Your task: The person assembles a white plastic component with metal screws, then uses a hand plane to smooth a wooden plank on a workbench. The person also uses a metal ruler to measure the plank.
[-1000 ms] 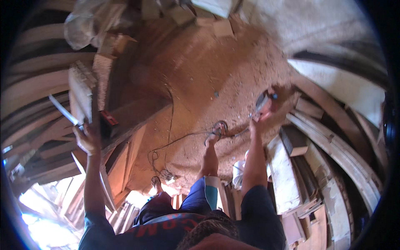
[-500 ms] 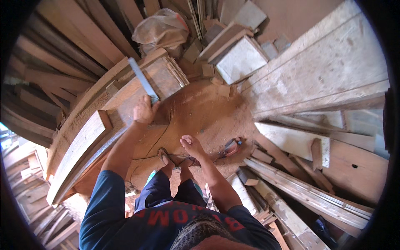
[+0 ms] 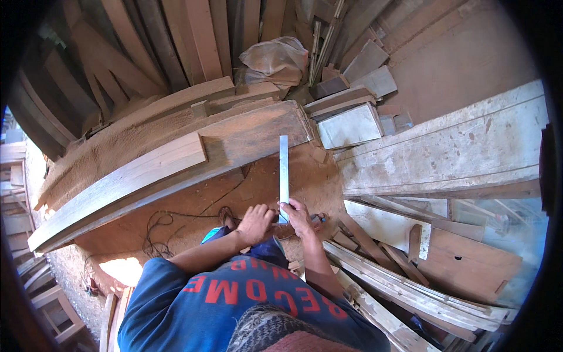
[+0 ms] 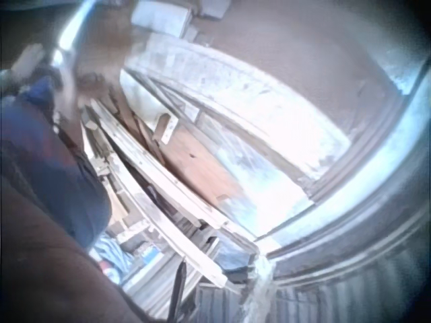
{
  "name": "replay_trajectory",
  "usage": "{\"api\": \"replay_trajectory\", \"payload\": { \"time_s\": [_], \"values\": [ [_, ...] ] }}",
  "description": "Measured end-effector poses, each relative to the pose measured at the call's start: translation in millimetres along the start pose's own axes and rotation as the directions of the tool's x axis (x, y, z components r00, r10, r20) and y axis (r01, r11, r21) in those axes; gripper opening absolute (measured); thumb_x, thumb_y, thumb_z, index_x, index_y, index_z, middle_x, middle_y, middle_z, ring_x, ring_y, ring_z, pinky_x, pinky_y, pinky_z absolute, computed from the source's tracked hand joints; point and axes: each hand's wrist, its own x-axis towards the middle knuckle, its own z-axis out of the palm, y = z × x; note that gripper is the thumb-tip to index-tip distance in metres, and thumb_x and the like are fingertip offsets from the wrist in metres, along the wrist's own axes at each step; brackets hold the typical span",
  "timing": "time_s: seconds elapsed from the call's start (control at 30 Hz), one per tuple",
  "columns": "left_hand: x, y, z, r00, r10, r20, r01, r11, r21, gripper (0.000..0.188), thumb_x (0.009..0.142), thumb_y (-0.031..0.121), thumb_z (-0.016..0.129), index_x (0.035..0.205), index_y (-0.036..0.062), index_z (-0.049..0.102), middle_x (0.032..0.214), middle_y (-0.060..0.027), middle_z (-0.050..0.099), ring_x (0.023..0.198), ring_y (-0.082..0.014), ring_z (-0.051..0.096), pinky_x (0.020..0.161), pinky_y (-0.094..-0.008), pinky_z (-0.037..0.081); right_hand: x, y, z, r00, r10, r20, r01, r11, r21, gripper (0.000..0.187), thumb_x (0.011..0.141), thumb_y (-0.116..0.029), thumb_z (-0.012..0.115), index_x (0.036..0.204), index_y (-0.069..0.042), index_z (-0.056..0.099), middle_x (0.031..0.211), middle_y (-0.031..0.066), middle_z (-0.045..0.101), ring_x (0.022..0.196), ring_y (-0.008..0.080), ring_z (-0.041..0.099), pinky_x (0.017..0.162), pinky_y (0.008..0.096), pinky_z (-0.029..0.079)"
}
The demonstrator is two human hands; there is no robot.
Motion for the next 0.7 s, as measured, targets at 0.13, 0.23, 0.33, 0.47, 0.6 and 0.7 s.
{"api": "replay_trajectory", "payload": {
  "time_s": [0.13, 0.23, 0.33, 0.47, 0.6, 0.7],
  "values": [
    [-57.1, -51.5, -43.5, 0.972, -0.225, -0.060, 0.222, 0.974, -0.048, 0.057, 0.083, 0.034, 0.077, 0.127, 0.0022, 0.060, 0.122, -0.0208, 0.059, 0.121, -0.0413, 0.055, 0.103, -0.0526, 0.045, 27.0, -15.7, -1.3, 0.969, -0.106, -0.225, 0.049, 0.968, -0.244, 0.018, 0.099, -0.018, 0.069, 0.106, -0.003, 0.075, 0.080, -0.0027, 0.062, 0.073, 0.0098, 0.055, 0.064, 0.0295, 0.043],
    [-128.2, -99.6, -62.8, 0.889, -0.443, -0.116, 0.437, 0.896, -0.075, 0.043, 0.083, 0.020, 0.074, 0.122, 0.0033, 0.065, 0.112, -0.0219, 0.065, 0.108, -0.0427, 0.063, 0.093, -0.0515, 0.053, 71.5, -39.9, -32.5, 0.885, -0.332, -0.327, 0.108, 0.829, -0.549, 0.019, 0.097, -0.021, 0.070, 0.098, -0.002, 0.072, 0.074, 0.0040, 0.064, 0.067, 0.0159, 0.058, 0.064, 0.0359, 0.046],
    [-213.6, -136.9, -65.4, 0.768, -0.639, 0.037, 0.639, 0.769, 0.019, 0.050, 0.084, 0.019, 0.076, 0.128, 0.0015, 0.061, 0.123, -0.0252, 0.063, 0.118, -0.0439, 0.060, 0.100, -0.0509, 0.051, 120.7, -61.8, -68.3, 0.831, -0.478, -0.284, 0.118, 0.651, -0.749, 0.020, 0.095, -0.021, 0.066, 0.102, -0.003, 0.072, 0.087, 0.0205, 0.071, 0.081, 0.0344, 0.069, 0.073, 0.0464, 0.051],
    [-309.4, -133.4, -39.7, 0.432, -0.901, -0.024, 0.886, 0.430, -0.173, 0.047, 0.083, 0.020, 0.077, 0.122, 0.0009, 0.060, 0.117, -0.0246, 0.066, 0.113, -0.0430, 0.064, 0.096, -0.0497, 0.053, 182.2, -66.5, -108.5, 0.835, -0.432, -0.340, -0.069, 0.532, -0.844, 0.022, 0.095, -0.020, 0.062, 0.107, -0.005, 0.074, 0.101, 0.0265, 0.072, 0.099, 0.0445, 0.070, 0.084, 0.0519, 0.053],
    [-352.2, -105.6, 4.3, 0.073, -0.988, 0.134, 0.953, 0.030, -0.301, 0.047, 0.086, 0.023, 0.076, 0.123, -0.0002, 0.061, 0.114, -0.0244, 0.071, 0.110, -0.0418, 0.067, 0.095, -0.0488, 0.054, 258.5, -71.0, -132.8, 0.850, -0.387, -0.357, -0.098, 0.551, -0.829, 0.033, 0.094, -0.018, 0.062, 0.122, -0.003, 0.072, 0.120, 0.0247, 0.072, 0.116, 0.0410, 0.068, 0.100, 0.0464, 0.052],
    [-353.7, -75.8, 49.0, -0.197, -0.964, 0.180, 0.861, -0.258, -0.439, 0.047, 0.088, 0.027, 0.076, 0.125, -0.0005, 0.064, 0.116, -0.0247, 0.073, 0.111, -0.0388, 0.070, 0.097, -0.0455, 0.055, 286.1, -72.2, -132.7, 0.869, -0.418, -0.264, -0.012, 0.517, -0.856, 0.035, 0.093, -0.016, 0.065, 0.123, 0.000, 0.071, 0.121, 0.0237, 0.073, 0.116, 0.0400, 0.069, 0.101, 0.0447, 0.053]
  ]
}}
